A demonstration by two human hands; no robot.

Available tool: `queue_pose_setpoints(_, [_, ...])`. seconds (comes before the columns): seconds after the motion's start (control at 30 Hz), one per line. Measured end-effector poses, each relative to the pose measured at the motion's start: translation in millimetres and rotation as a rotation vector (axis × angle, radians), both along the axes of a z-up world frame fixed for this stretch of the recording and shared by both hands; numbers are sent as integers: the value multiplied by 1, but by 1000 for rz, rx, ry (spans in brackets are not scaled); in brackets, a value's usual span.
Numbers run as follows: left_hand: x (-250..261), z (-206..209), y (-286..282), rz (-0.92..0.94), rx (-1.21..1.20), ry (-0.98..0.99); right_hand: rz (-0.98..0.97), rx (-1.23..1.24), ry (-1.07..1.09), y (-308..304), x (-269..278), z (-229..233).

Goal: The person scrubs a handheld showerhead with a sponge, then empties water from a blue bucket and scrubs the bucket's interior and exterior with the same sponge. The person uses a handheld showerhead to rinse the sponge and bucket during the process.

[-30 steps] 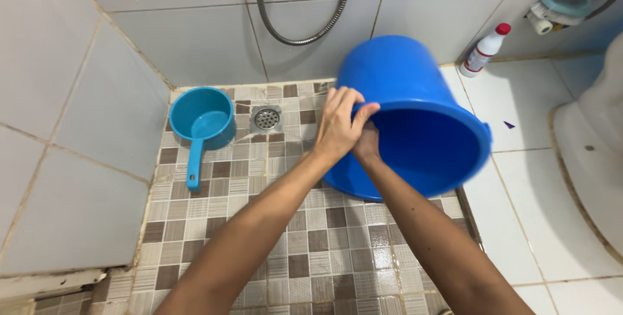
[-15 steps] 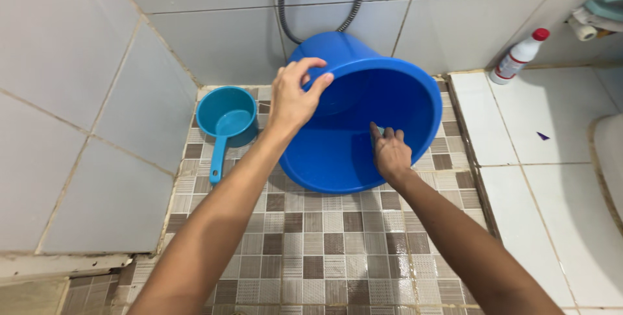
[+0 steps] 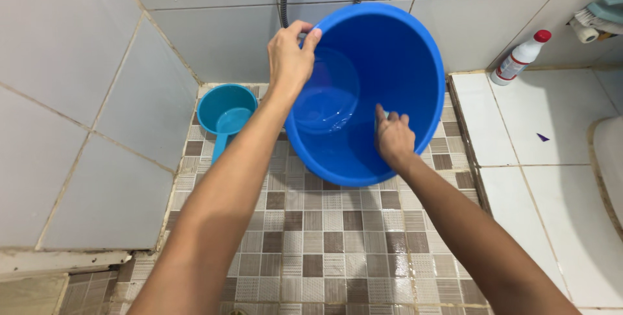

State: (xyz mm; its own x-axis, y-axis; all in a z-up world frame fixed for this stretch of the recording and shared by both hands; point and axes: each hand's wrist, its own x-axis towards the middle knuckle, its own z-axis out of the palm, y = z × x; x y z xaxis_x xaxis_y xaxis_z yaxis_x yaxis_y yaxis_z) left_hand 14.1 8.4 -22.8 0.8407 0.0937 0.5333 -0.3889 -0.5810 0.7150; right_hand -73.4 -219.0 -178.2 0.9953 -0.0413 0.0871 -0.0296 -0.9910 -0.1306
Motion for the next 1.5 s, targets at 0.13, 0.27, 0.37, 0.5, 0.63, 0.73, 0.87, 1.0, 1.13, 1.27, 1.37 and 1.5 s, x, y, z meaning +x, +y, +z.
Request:
queue_pose_setpoints(0.13, [-65, -11, 21, 5, 314, -122, -87, 50, 66, -15, 12, -1])
queue_pose_setpoints(0.27, [-109, -30, 25, -40, 148, -65, -50, 11, 42, -10, 6, -11])
queue_pose_setpoints(0.37, [-93, -30, 9, 9, 37, -86, -56, 129, 181, 24, 1, -26])
queue_pose_setpoints(0.5, [-65, -21, -10, -8, 4, -161, 182, 474, -30, 76, 0, -46])
queue_pose_setpoints(0.63, [-53, -15, 8, -52, 79, -168, 72, 159, 370, 20, 5, -39])
queue_pose_setpoints(0.73, [-51, -19, 5, -86, 47, -231, 87, -55, -179, -30, 17, -28])
queue_pose_setpoints(0.87, [-50, -24, -12, -100, 43, -267, -14, 89, 128, 2, 4, -37])
queue_pose_setpoints(1.0, [-48, -20, -5, -87, 133, -288, 248, 406, 134, 62, -21, -48])
queue_pose_setpoints(1.13, [-48, -19, 19, -80, 134, -272, 119, -3, 129, -2, -14, -23])
queue_pose_setpoints(1.27, [-46, -27, 18, -91, 105, -309, 91, -92, -225, -36, 0, -12])
queue_pose_setpoints(1.37, [-46, -28, 13, -89, 97, -308, 79, 180, 128, 17, -7, -21])
queue_pose_setpoints(1.5, [-48, -29, 24, -85, 136, -293, 167, 498, 213, 85, -26, -36])
